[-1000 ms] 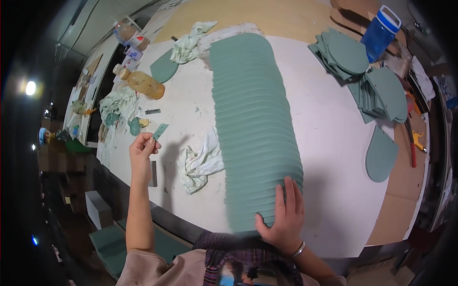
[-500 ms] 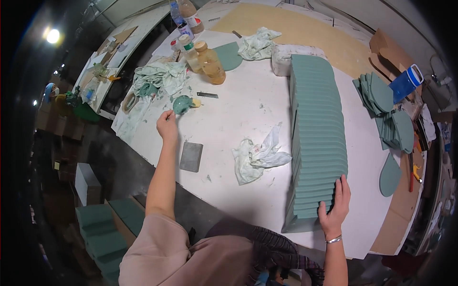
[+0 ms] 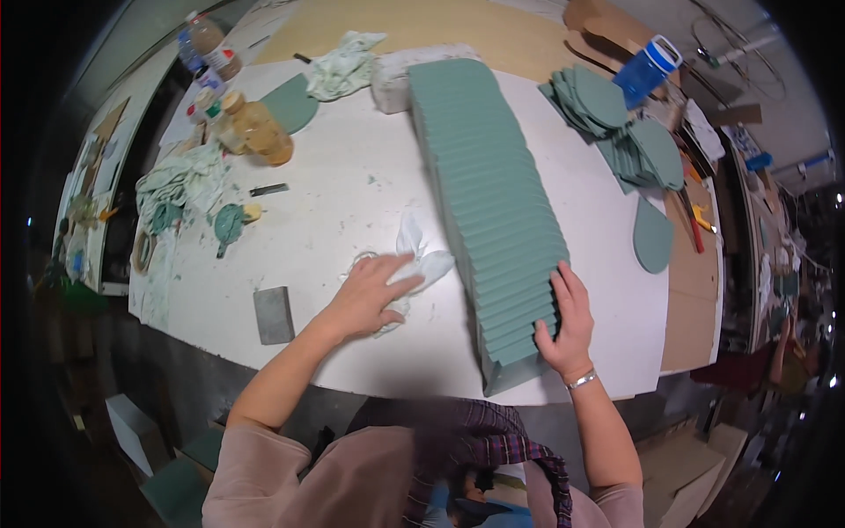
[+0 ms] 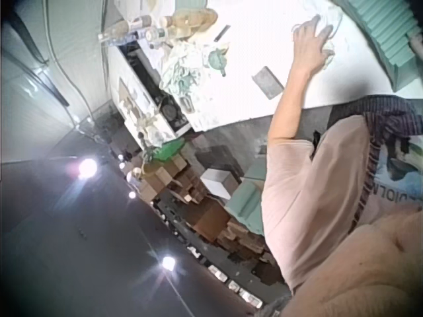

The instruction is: Cleaning and trimming excess material from a stack of green foam parts using a cloth and a small scraper.

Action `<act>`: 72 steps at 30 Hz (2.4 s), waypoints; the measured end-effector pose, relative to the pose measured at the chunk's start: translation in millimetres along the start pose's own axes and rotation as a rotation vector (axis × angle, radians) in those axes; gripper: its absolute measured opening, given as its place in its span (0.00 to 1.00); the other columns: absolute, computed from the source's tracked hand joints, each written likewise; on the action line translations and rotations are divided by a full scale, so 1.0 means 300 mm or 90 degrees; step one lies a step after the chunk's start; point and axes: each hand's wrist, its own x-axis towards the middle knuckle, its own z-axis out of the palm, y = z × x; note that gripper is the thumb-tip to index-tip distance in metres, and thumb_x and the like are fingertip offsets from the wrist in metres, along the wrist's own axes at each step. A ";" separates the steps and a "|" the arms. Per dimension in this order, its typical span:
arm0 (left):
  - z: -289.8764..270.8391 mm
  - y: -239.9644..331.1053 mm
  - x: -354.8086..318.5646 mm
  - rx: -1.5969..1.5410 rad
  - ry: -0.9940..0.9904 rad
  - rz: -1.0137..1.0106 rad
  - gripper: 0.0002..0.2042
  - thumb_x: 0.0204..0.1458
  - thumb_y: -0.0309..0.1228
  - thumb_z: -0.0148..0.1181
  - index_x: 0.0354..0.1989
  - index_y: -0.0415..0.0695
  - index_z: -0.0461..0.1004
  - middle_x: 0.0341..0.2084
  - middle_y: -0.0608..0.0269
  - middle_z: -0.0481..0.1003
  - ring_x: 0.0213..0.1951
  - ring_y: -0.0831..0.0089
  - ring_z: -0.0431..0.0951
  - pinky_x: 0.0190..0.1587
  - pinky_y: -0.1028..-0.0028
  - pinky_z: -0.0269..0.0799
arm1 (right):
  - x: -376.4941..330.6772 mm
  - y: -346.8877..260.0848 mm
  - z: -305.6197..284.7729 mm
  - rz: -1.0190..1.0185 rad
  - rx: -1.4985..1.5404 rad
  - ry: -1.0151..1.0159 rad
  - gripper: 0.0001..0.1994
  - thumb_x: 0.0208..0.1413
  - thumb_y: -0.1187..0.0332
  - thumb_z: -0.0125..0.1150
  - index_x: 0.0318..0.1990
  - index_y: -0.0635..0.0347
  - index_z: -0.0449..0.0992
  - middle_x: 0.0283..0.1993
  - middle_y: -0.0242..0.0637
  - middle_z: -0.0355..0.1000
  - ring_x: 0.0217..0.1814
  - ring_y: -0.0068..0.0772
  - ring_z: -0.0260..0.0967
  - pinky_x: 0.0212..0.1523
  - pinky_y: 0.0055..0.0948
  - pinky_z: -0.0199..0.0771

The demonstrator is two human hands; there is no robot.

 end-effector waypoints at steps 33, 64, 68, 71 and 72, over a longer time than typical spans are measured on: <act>-0.084 0.340 0.286 0.006 -0.110 -0.194 0.14 0.34 0.17 0.66 0.33 0.42 0.84 0.29 0.62 0.77 0.37 0.64 0.75 0.42 0.66 0.70 | -0.274 0.208 -0.096 0.243 0.250 -0.036 0.59 0.28 0.55 0.84 0.69 0.70 0.56 0.74 0.55 0.52 0.76 0.54 0.49 0.72 0.46 0.52; 0.352 0.681 0.597 0.087 -0.244 0.199 0.12 0.46 0.25 0.67 0.41 0.43 0.82 0.37 0.60 0.78 0.41 0.59 0.74 0.46 0.62 0.69 | -0.224 0.211 -0.027 0.244 0.383 -0.071 0.60 0.31 0.54 0.83 0.70 0.70 0.51 0.70 0.60 0.56 0.72 0.58 0.56 0.69 0.41 0.62; 0.217 0.485 0.410 -0.014 -0.151 0.071 0.07 0.47 0.25 0.65 0.36 0.44 0.84 0.38 0.63 0.80 0.41 0.64 0.76 0.47 0.66 0.70 | -0.235 0.219 -0.022 0.269 0.379 -0.077 0.60 0.31 0.52 0.83 0.70 0.69 0.52 0.71 0.59 0.56 0.72 0.58 0.56 0.68 0.41 0.63; 0.047 0.438 0.248 -0.052 -0.090 -0.135 0.07 0.48 0.19 0.63 0.35 0.38 0.83 0.36 0.60 0.80 0.41 0.66 0.78 0.45 0.71 0.73 | -0.230 0.202 -0.010 0.257 0.398 -0.074 0.60 0.31 0.52 0.83 0.70 0.69 0.52 0.71 0.59 0.55 0.72 0.57 0.56 0.68 0.42 0.63; 0.018 0.440 0.248 -0.065 -0.028 -0.222 0.06 0.49 0.19 0.63 0.35 0.37 0.82 0.36 0.60 0.80 0.41 0.66 0.77 0.45 0.71 0.72 | -0.231 0.205 -0.011 0.257 0.403 -0.076 0.60 0.31 0.52 0.83 0.70 0.69 0.52 0.71 0.59 0.55 0.72 0.57 0.56 0.68 0.42 0.63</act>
